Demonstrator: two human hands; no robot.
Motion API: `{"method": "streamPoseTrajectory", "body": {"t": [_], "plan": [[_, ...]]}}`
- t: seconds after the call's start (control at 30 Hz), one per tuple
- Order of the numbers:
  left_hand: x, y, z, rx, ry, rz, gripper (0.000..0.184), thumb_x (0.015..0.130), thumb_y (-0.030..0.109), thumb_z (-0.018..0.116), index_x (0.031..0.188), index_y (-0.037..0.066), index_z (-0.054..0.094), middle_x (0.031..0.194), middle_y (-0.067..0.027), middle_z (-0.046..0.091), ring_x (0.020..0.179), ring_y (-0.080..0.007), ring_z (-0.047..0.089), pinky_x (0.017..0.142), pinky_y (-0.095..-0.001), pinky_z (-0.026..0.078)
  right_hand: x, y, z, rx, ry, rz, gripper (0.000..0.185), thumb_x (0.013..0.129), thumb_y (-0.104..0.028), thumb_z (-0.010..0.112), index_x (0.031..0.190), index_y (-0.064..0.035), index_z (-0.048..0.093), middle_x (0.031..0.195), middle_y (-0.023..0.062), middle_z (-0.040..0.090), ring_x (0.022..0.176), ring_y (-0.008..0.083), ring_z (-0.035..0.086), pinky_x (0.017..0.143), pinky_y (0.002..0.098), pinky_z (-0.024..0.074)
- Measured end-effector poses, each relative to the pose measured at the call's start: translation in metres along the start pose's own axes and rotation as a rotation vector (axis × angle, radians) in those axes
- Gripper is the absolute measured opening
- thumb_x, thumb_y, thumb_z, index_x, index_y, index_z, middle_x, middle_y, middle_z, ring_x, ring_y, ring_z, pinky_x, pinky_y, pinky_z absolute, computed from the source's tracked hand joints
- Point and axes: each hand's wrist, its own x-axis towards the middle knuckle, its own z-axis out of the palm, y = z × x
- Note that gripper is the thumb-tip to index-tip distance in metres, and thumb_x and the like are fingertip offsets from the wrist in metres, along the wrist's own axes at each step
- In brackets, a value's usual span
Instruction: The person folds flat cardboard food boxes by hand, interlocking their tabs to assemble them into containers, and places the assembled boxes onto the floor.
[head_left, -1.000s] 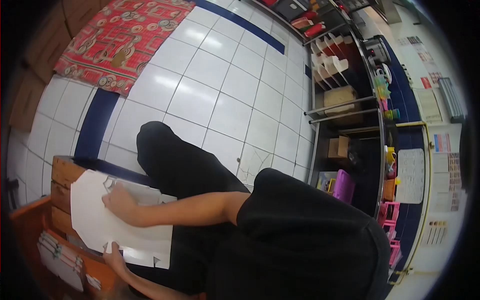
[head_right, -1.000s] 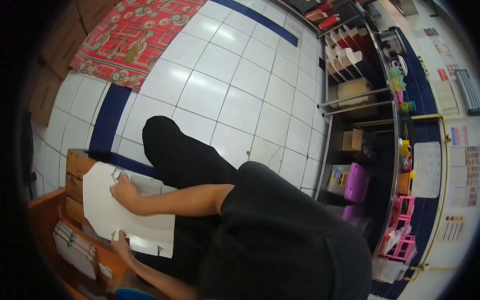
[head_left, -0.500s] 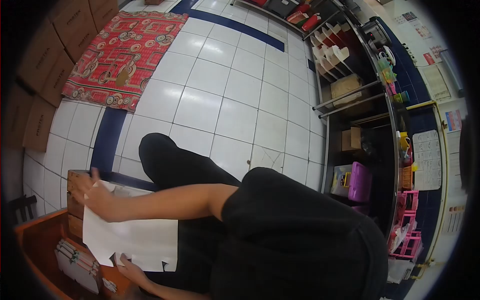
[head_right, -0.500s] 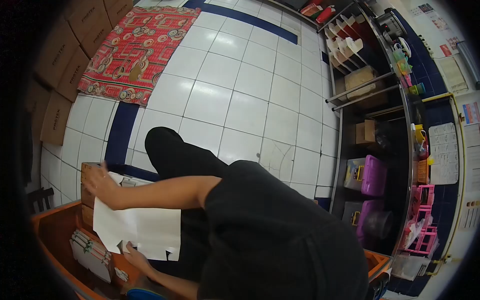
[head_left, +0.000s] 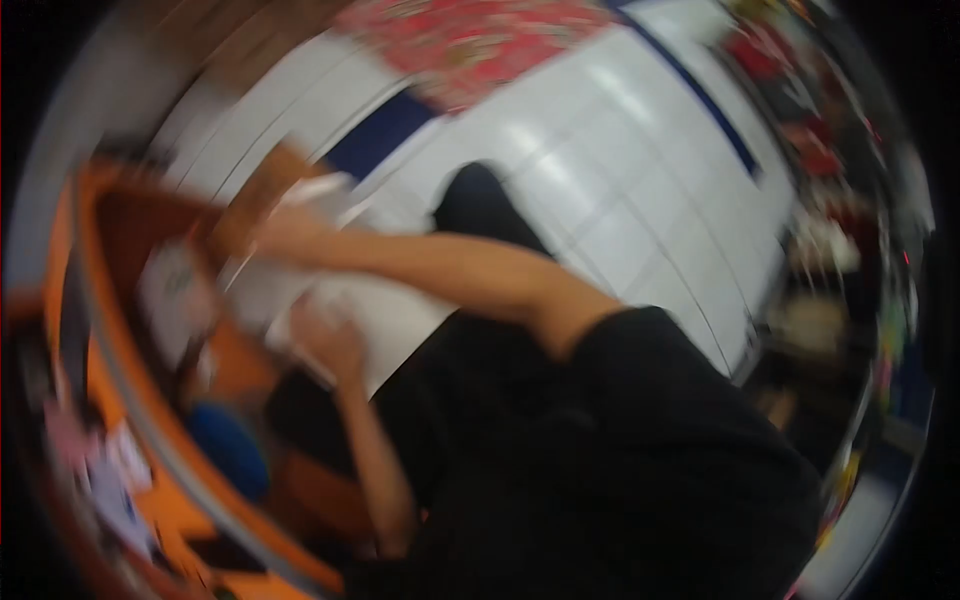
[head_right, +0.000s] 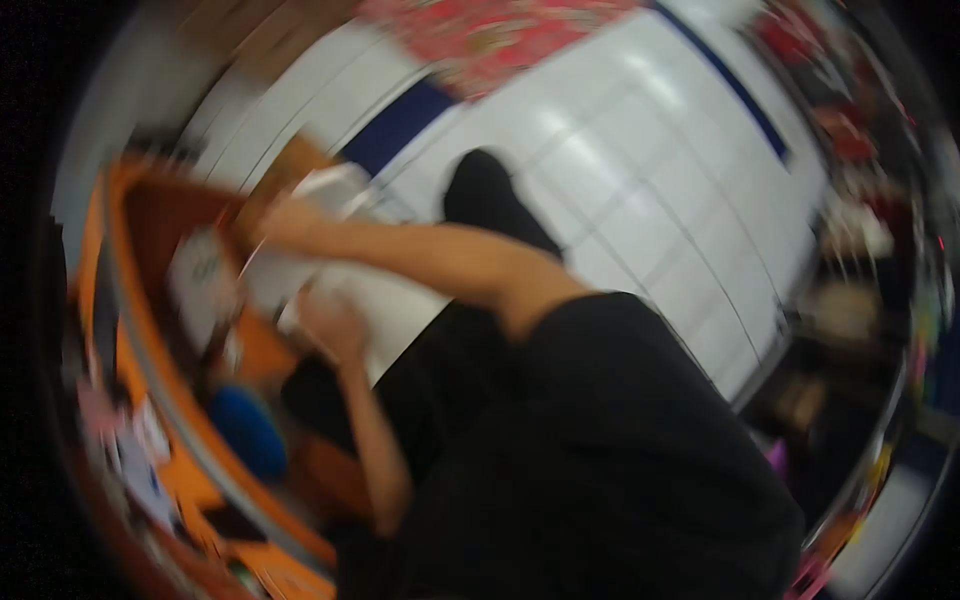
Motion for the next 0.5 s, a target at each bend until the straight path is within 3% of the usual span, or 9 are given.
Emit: {"method": "streamPoseTrajectory", "body": {"t": [0.03,0.07,0.1,0.13,0.2,0.33,0.4,0.43,0.5], "plan": [[0.001,0.013,0.009,-0.023,-0.145,0.007,0.064,0.093,0.026,0.072,0.147,-0.002,0.049,0.148,-0.0239,0.053,0.140,-0.0423,0.046,0.119,-0.0565,0.031,0.011,0.009,0.054,-0.053,-0.064,0.032,0.014,0.085,-0.023,0.070,0.090,-0.0138,0.079,0.093,0.0094,0.077,0.088,0.0310,0.075,0.073,0.0483,0.0572],[0.003,0.009,0.020,-0.158,-0.143,-0.031,0.072,0.092,0.025,0.072,0.153,0.001,0.043,0.155,-0.0238,0.046,0.147,-0.0415,0.039,0.122,-0.0582,0.026,-0.006,0.009,0.025,-0.058,-0.134,0.026,0.016,0.086,-0.015,0.070,0.101,-0.0134,0.075,0.097,0.0110,0.076,0.093,0.0308,0.075,0.080,0.0459,0.0599],[0.005,0.012,0.021,-0.110,-0.195,-0.037,0.074,0.093,0.027,0.071,0.153,-0.002,0.039,0.156,-0.0271,0.042,0.147,-0.0438,0.037,0.122,-0.0583,0.027,-0.021,0.004,0.011,-0.174,-0.064,-0.050,0.031,0.086,-0.017,0.071,0.117,-0.0143,0.069,0.111,0.0090,0.074,0.107,0.0267,0.072,0.088,0.0420,0.0561],[0.007,0.014,0.020,-0.132,-0.290,-0.103,0.079,0.089,0.022,0.072,0.157,0.003,0.036,0.160,-0.0217,0.038,0.150,-0.0407,0.033,0.120,-0.0665,0.027,-0.029,-0.004,0.010,-0.210,-0.119,-0.015,0.040,0.085,-0.017,0.071,0.124,-0.0142,0.063,0.115,0.0077,0.071,0.110,0.0249,0.069,0.091,0.0387,0.0510],[0.012,0.022,0.018,-0.047,-0.362,-0.157,0.081,0.089,0.023,0.072,0.158,0.001,0.034,0.160,-0.0214,0.037,0.151,-0.0405,0.031,0.119,-0.0704,0.028,-0.042,-0.010,0.001,-0.200,-0.082,0.007,0.038,0.082,-0.016,0.071,0.119,-0.0129,0.064,0.109,0.0061,0.069,0.099,0.0258,0.068,0.088,0.0372,0.0494],[0.006,0.020,0.019,-0.016,-0.406,-0.133,0.079,0.090,0.021,0.070,0.156,-0.003,0.035,0.158,-0.0209,0.038,0.153,-0.0402,0.028,0.117,-0.0716,0.029,-0.080,-0.038,0.000,-0.201,-0.033,-0.014,0.035,0.080,-0.015,0.070,0.114,-0.0118,0.062,0.104,0.0059,0.066,0.095,0.0268,0.065,0.088,0.0385,0.0485],[-0.006,0.013,0.035,0.032,-0.399,-0.056,0.078,0.089,0.020,0.071,0.155,-0.002,0.036,0.158,-0.0214,0.038,0.152,-0.0392,0.029,0.119,-0.0715,0.027,-0.100,-0.046,0.005,-0.217,0.171,-0.036,0.031,0.081,-0.016,0.069,0.110,-0.0115,0.061,0.104,0.0068,0.064,0.097,0.0265,0.063,0.088,0.0396,0.0485],[-0.003,0.007,0.037,-0.201,-0.438,-0.098,0.070,0.090,0.022,0.071,0.150,-0.001,0.044,0.154,-0.0223,0.044,0.148,-0.0408,0.035,0.119,-0.0683,0.026,-0.110,-0.049,0.009,-0.214,0.173,-0.046,0.031,0.081,-0.016,0.069,0.110,-0.0115,0.061,0.104,0.0068,0.064,0.097,0.0265,0.063,0.088,0.0396,0.0485],[-0.002,0.006,0.035,-0.285,-0.459,-0.170,0.064,0.090,0.022,0.071,0.145,-0.001,0.049,0.148,-0.0229,0.049,0.143,-0.0424,0.041,0.118,-0.0655,0.028,-0.120,-0.053,0.014,-0.277,0.234,-0.076,0.028,0.082,-0.016,0.068,0.108,-0.0114,0.060,0.104,0.0084,0.063,0.098,0.0272,0.061,0.088,0.0421,0.0490]]}}
